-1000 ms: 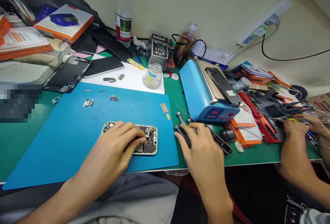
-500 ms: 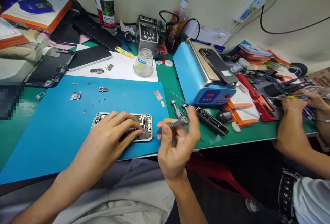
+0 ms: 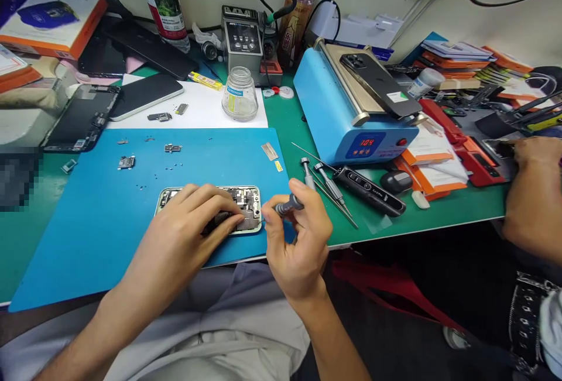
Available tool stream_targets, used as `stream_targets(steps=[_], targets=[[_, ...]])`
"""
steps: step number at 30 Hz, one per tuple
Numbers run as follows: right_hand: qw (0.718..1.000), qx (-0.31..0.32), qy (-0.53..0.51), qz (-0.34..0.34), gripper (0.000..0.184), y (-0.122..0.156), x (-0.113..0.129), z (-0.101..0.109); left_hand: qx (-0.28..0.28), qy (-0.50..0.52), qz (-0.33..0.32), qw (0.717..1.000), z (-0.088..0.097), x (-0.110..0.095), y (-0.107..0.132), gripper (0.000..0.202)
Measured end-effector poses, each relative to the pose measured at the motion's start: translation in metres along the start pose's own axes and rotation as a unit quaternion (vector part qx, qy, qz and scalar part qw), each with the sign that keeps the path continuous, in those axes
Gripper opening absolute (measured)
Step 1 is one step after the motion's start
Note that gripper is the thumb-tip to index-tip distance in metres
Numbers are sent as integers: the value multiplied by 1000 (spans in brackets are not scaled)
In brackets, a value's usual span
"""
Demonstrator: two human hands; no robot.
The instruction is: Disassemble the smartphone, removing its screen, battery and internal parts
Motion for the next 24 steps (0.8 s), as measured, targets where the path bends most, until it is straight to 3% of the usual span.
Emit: stream_targets(steps=[3,6,10,14,20,24], targets=[[998,7,27,57,74,0,1,0,-3,-3,-1,1000,0,0,-1,10],[995,16,33,89,62,-3,3,0,-5,-3,-2,1000,-1,0,0,10],[998,31,7,51,49,-8,4,1,-4,28,13,1000,1,0,1,9],[1000,2,18,14,46,-7,3,4,-1,89,39,995,5,-1,3,13],[998,-7,54,25,54,-4,2,2,15,101,36,994,4,-2,1,15],[999,-34,-11,-35,57,-7,3,2,19,90,3,996,1,-3,-1,11]])
Point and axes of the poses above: each hand's wrist, its own y-axis away from the middle knuckle, its own z-axis out of the back of the hand, x = y × z, the point moved 4 cm from there along -y, towards the middle knuckle, and after that the axes turned 14 degrees about -y, right-handed, at the moved point
